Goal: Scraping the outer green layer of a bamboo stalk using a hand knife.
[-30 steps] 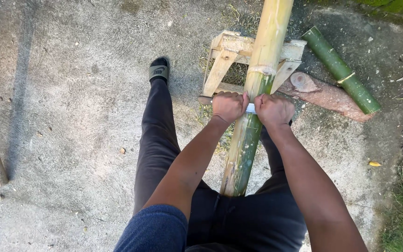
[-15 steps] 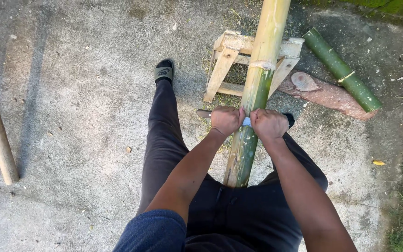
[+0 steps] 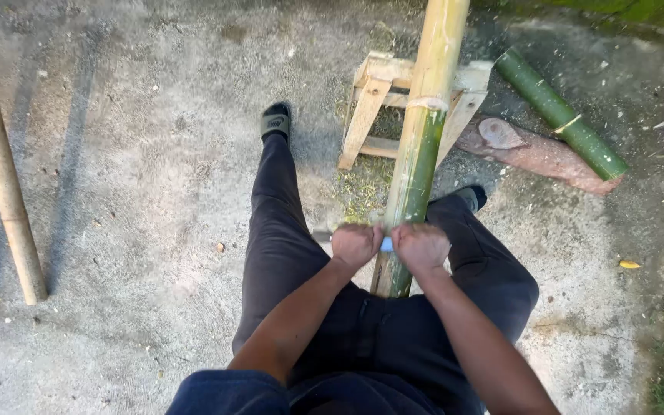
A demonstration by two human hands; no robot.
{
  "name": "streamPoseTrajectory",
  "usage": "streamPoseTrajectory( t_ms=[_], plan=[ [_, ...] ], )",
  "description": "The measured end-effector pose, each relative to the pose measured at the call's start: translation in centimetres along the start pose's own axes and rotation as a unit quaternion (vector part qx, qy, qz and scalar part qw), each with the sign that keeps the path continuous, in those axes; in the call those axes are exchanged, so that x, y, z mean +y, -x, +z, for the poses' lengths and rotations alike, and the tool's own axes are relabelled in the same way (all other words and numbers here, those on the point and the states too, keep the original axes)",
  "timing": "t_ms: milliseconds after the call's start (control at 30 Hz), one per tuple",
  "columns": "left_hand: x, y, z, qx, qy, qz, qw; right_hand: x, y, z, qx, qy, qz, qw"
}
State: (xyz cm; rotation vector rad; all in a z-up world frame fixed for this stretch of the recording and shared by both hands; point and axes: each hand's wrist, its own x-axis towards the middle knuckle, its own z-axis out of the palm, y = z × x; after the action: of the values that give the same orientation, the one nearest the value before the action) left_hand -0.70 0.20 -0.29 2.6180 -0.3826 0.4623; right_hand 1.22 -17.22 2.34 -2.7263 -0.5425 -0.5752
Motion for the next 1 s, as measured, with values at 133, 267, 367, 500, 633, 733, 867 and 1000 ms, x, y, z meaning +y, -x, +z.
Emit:
streamPoseTrajectory(
  t_ms=[133,267,367,500,633,733,867,1000],
  plan=[
    [0.6,1.0,-1.1,-0.015,0.002,0.002,1.000,-0.6,1.9,-0.2,0.000,-0.020,0.013,1.000],
    [0.7,-1.9,-1.2,-0.050,-0.011,0.010,0.999,0.7,0.7,-0.3,-0.043,-0.049,0.084,0.994],
    [0.0,-6.0,0.0,-0.085,-0.041,0.019,0.995,2.8,-2.8,0.1,-0.063,-0.057,0.123,0.989],
    [-2.1,-13.0,3.2,-0.091,-0.085,0.026,0.992,6.6,-8.4,2.8,-0.048,-0.066,0.137,0.987],
    [-3.8,-20.8,5.0,-0.165,-0.145,0.015,0.975,10.5,-14.4,6.2,-0.096,-0.089,0.199,0.971],
    [-5.5,-25.1,7.2,-0.058,-0.155,0.062,0.984,12.8,-17.8,8.7,-0.046,-0.105,0.194,0.974],
    [-6.7,-28.6,8.5,-0.033,-0.177,0.070,0.981,14.4,-20.3,10.7,0.056,-0.094,0.160,0.981],
    [-6.8,-29.3,8.7,0.008,-0.159,0.084,0.984,15.0,-21.2,10.4,0.066,-0.101,0.158,0.980]
  ],
)
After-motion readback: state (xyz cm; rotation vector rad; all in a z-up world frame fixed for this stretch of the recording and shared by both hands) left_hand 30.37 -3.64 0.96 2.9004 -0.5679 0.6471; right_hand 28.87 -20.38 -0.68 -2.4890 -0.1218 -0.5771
